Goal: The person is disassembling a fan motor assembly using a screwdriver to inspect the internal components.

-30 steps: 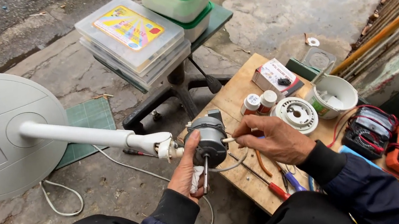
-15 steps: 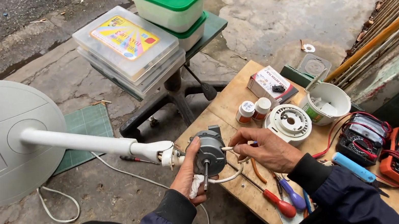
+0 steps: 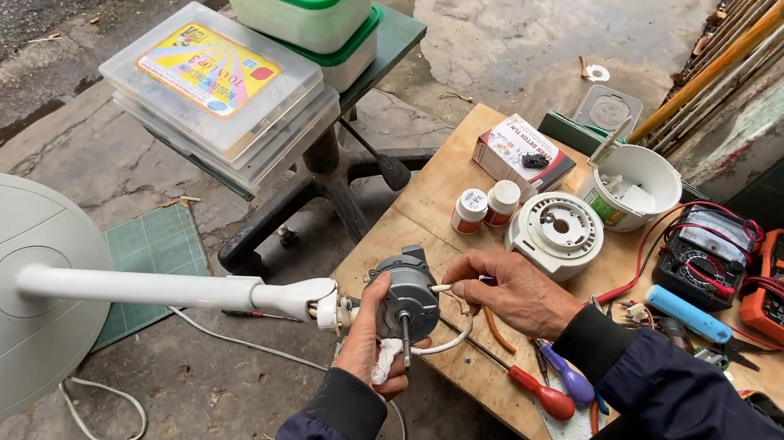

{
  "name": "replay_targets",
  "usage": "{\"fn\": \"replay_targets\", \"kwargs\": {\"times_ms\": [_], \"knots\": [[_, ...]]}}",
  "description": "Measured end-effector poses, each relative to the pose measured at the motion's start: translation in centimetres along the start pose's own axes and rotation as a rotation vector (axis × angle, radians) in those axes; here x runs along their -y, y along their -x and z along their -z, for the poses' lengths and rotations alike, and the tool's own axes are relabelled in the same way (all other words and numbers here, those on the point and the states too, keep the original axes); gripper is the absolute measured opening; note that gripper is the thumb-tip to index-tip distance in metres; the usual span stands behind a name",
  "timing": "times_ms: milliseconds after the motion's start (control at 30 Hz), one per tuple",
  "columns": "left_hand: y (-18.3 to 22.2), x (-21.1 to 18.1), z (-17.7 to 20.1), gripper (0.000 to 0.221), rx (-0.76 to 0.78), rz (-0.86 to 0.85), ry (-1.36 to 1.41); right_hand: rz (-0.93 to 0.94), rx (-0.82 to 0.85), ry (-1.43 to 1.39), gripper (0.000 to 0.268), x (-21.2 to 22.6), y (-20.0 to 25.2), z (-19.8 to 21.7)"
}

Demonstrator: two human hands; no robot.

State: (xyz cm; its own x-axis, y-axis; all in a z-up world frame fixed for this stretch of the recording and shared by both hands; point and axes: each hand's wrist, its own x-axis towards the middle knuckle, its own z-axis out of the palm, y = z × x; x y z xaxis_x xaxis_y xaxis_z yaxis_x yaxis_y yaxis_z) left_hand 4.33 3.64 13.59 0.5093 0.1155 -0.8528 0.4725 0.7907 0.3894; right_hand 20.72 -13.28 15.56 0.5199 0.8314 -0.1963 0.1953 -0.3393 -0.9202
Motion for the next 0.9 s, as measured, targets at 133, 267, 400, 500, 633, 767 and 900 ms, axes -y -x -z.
{"fn": "replay_targets", "kwargs": {"times_ms": [133, 267, 400, 500, 633, 767, 900], "knots": [[-1.2, 1.4, 1.4, 0.074, 0.092, -0.107, 0.054, -0.013, 0.052, -0.101, 0.017, -1.1, 0.2, 0.1], [-0.8, 3.2, 1.5, 0.058, 0.109, -0.193, 0.129, -0.150, 0.103, -0.043, 0.020, -0.6, 0.6, -0.1], [-2.5, 5.0, 2.6, 0.051, 0.121, -0.211, 0.196, -0.171, 0.128, 0.168, 0.024, 0.2, 1.9, -1.0], [-2.6, 5.5, 2.9, 0.047, 0.131, -0.208, 0.206, -0.045, 0.079, 0.268, 0.022, -0.8, 3.1, -2.0], [-3.0, 5.5, 3.1, 0.047, 0.173, -0.188, 0.208, 0.251, -0.050, 0.409, 0.019, -1.8, 3.8, -3.5], [-3.9, 6.0, 3.1, 0.046, 0.190, -0.180, 0.209, 0.320, -0.084, 0.473, 0.018, -2.1, 4.2, -4.2], [-4.4, 6.2, 2.9, 0.048, 0.170, -0.169, 0.181, 0.362, -0.067, 0.512, 0.016, -3.4, 3.9, -4.0]]}}
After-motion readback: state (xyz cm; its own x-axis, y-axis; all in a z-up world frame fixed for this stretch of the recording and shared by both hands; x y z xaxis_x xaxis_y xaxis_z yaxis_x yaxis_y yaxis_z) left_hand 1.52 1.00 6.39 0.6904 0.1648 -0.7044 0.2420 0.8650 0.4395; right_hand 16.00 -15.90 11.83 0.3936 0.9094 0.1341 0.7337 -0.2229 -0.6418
